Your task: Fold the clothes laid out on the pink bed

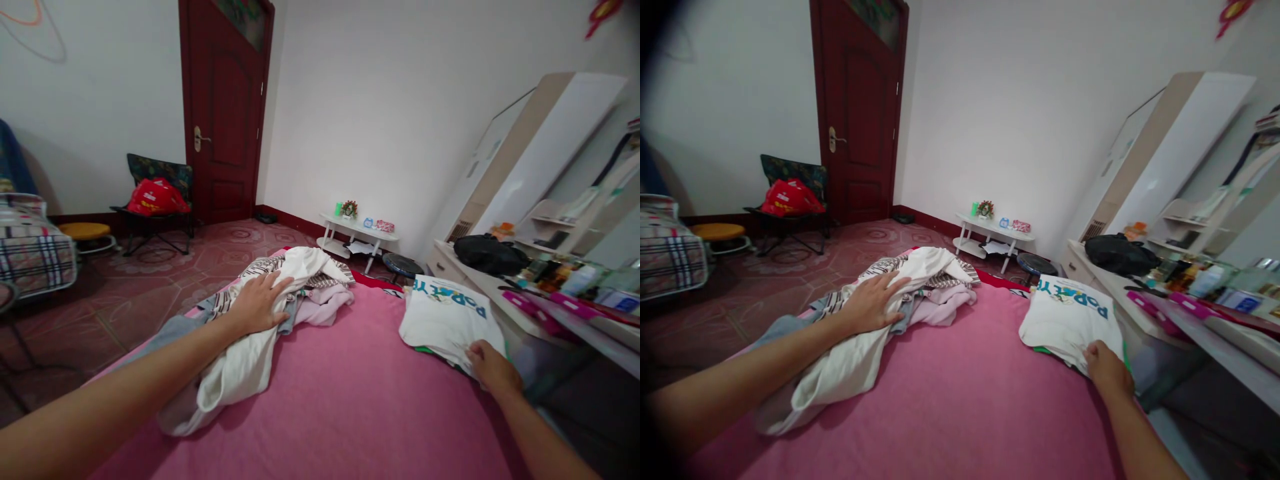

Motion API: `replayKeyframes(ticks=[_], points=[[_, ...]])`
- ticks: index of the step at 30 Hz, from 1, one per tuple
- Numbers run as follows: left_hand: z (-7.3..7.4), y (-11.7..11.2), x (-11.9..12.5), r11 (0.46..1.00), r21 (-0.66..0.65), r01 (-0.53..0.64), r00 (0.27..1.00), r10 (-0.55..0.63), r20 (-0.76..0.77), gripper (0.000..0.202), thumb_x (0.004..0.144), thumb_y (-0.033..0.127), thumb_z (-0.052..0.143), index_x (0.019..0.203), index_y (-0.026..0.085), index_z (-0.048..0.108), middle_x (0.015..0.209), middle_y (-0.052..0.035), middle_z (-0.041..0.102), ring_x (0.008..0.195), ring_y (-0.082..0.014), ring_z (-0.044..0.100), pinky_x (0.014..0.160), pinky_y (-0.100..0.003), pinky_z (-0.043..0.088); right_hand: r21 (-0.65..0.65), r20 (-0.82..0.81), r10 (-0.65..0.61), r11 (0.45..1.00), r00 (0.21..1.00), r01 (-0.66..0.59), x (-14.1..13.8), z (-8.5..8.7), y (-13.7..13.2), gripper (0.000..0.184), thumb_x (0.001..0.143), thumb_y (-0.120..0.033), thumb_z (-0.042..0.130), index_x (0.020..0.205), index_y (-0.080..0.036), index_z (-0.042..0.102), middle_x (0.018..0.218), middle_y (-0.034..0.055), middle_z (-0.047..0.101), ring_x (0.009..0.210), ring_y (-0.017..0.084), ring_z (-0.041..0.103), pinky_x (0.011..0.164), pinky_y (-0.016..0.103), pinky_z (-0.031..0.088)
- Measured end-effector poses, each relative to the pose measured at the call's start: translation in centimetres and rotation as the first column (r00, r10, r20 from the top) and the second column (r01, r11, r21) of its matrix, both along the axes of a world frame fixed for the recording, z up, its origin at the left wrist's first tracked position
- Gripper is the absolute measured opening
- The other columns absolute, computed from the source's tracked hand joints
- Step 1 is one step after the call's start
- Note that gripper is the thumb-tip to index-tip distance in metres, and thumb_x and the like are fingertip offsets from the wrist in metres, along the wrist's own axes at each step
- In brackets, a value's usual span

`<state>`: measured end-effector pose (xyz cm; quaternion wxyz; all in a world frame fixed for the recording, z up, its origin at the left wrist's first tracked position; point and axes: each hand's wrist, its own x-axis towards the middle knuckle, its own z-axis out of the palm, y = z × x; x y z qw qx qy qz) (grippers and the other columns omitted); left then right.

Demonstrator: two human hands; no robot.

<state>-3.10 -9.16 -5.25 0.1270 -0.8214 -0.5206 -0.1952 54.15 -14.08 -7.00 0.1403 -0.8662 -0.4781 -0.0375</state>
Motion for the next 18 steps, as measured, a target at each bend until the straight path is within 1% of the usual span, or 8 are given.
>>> replayKeyframes(ticks=[4, 9, 11, 13, 14, 15, 16, 18], points=[[-0.1, -0.3, 0.2, 1.0, 0.018, 0.0, 1.0, 0.0, -0.002, 0.079, 0.076, 0.054, 0.059, 0.145, 0.028, 0.03, 0.147, -0.0126, 0.034, 0.126, -0.0349, 0.038, 0.101, -0.048, 0.032, 0.159, -0.132, 0.022, 0.987, 0.991, 0.0, -5.1, 3.6, -0.1, 0.015, 0.072, -0.029, 0.047, 0.061, -0.021, 0.054, 0.067, 0.0121, 0.064, 0.07, 0.032, 0.061, 0.061, 0.039, 0.042], [-0.4, 0.0, 0.3, 0.999, 0.044, 0.003, 1.0, -0.003, -0.012, 0.075, 0.078, 0.052, 0.057, 0.145, 0.027, 0.033, 0.147, -0.0135, 0.036, 0.126, -0.0347, 0.04, 0.101, -0.048, 0.033, 0.287, -0.212, 0.397, 0.899, 0.893, -0.332, -19.5, 5.6, -3.6, 0.013, 0.075, -0.027, 0.048, 0.073, -0.02, 0.059, 0.081, 0.0036, 0.068, 0.08, 0.018, 0.062, 0.07, 0.025, 0.045], [-0.2, 0.0, 0.4, 0.998, 0.057, 0.007, 1.0, -0.005, -0.031, 0.077, 0.077, 0.051, 0.059, 0.145, 0.025, 0.033, 0.147, -0.0144, 0.036, 0.129, -0.0363, 0.037, 0.102, -0.051, 0.032, 0.282, -0.461, 0.71, 0.685, 0.531, -0.672, -25.8, 6.1, -7.3, 0.013, 0.075, -0.02, 0.048, 0.075, -0.019, 0.061, 0.076, 0.001, 0.066, 0.071, 0.015, 0.06, 0.064, 0.022, 0.044], [0.2, -0.6, 0.7, 0.996, 0.091, 0.009, 0.998, -0.004, -0.057, 0.079, 0.075, 0.048, 0.063, 0.145, 0.024, 0.034, 0.149, -0.0151, 0.033, 0.135, -0.0385, 0.028, 0.106, -0.055, 0.026, 0.19, -0.708, 0.704, 0.276, 0.063, -0.942, -30.4, 6.6, -11.0, 0.016, 0.072, -0.016, 0.056, 0.082, -0.02, 0.067, 0.079, -0.0024, 0.067, 0.07, 0.011, 0.059, 0.064, 0.017, 0.043], [0.4, -1.2, 1.0, 0.994, 0.112, 0.018, 0.998, -0.01, -0.069, 0.076, 0.075, 0.046, 0.064, 0.143, 0.024, 0.038, 0.15, -0.015, 0.03, 0.138, -0.039, 0.022, 0.108, -0.057, 0.02, 0.175, -0.759, 0.651, 0.17, -0.023, -0.97, -31.7, 6.8, -12.2, 0.019, 0.073, -0.017, 0.059, 0.089, -0.021, 0.069, 0.077, -0.0034, 0.067, 0.066, 0.01, 0.058, 0.061, 0.016, 0.042], [0.5, -2.0, 1.4, 0.991, 0.125, 0.04, 0.996, -0.03, -0.08, 0.071, 0.075, 0.044, 0.064, 0.14, 0.024, 0.043, 0.152, -0.0142, 0.028, 0.14, -0.0388, 0.017, 0.11, -0.058, 0.015, 0.171, -0.777, 0.627, 0.126, -0.055, -0.977, -32.4, 6.7, -12.9, 0.022, 0.072, -0.02, 0.063, 0.093, -0.021, 0.07, 0.079, -0.0037, 0.067, 0.066, 0.009, 0.057, 0.06, 0.015, 0.042], [0.6, -3.0, 1.9, 0.99, 0.121, 0.079, 0.993, -0.068, -0.092, 0.064, 0.076, 0.044, 0.065, 0.135, 0.024, 0.05, 0.153, -0.0131, 0.026, 0.141, -0.0381, 0.013, 0.112, -0.058, 0.01, 0.183, -0.757, 0.653, 0.17, -0.028, -0.968, -32.5, 6.4, -13.0, 0.025, 0.072, -0.022, 0.067, 0.096, -0.022, 0.069, 0.081, -0.0033, 0.067, 0.068, 0.01, 0.058, 0.061, 0.016, 0.042], [0.2, -5.3, 3.1, 0.98, 0.037, 0.195, 0.975, -0.189, -0.114, 0.049, 0.079, 0.045, 0.062, 0.123, 0.023, 0.061, 0.152, -0.0117, 0.03, 0.142, -0.0361, 0.014, 0.114, -0.056, 0.009, 0.265, -0.617, 0.768, 0.406, 0.169, -0.875, -31.5, 4.8, -11.7, 0.031, 0.07, -0.022, 0.069, 0.101, -0.021, 0.067, 0.094, -0.0001, 0.067, 0.081, 0.014, 0.059, 0.07, 0.02, 0.045]])
